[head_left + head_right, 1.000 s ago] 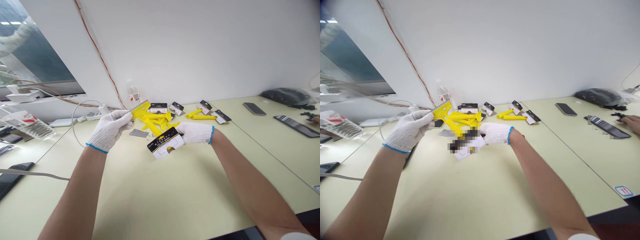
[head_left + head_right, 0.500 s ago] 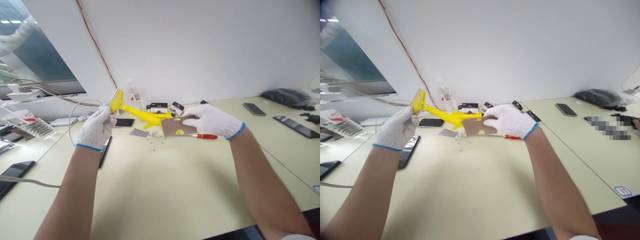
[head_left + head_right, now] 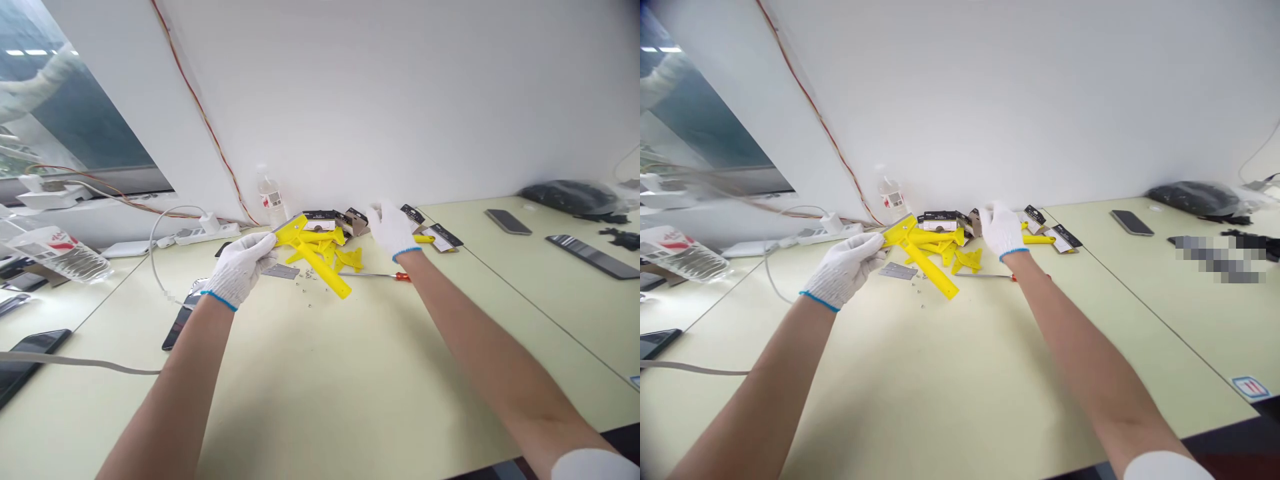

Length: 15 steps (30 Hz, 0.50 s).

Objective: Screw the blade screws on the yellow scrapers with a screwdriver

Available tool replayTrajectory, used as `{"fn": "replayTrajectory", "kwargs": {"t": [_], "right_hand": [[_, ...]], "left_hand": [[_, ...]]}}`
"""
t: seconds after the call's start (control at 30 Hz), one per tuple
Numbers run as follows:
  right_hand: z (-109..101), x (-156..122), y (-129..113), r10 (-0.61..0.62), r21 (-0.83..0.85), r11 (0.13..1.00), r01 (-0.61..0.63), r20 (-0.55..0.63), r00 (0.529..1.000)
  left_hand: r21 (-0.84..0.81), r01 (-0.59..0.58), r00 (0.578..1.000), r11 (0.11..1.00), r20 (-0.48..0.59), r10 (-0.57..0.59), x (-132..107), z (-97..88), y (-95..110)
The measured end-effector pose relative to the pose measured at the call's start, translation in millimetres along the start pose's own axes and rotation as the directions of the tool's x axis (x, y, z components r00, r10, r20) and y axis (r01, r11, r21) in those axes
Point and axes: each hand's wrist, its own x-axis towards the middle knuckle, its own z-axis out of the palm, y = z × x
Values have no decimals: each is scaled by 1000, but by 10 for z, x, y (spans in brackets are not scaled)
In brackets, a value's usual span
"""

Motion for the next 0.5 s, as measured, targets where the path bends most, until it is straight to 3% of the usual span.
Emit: {"fn": "replayTrajectory", "kwargs": {"t": [0.07,0.13,0.2,0.27,0.33,0.43,0.5], "right_hand": [[58,-226,-146,-11,46,999,4,154,988],[95,-480,-281,-75,98,995,31,483,873],[113,-683,-375,-93,112,993,27,639,764],[117,-794,-415,-82,171,984,-44,665,742],[117,-825,-416,-101,309,939,-148,663,742],[135,-824,-412,-229,525,811,-258,690,686],[156,-843,-434,-332,595,755,-276,709,622]], "left_hand": [[22,13,1000,1000,0,-13,-13,62,-31],[37,22,1000,999,-1,-22,-26,119,-61],[43,26,1000,999,-6,-25,-39,174,-98],[17,0,1000,1000,20,-1,-56,233,-145],[-24,-13,993,1000,117,15,-86,304,-202],[13,121,911,993,396,-116,-165,428,-289],[41,153,856,987,494,-153,-230,506,-330]]}}
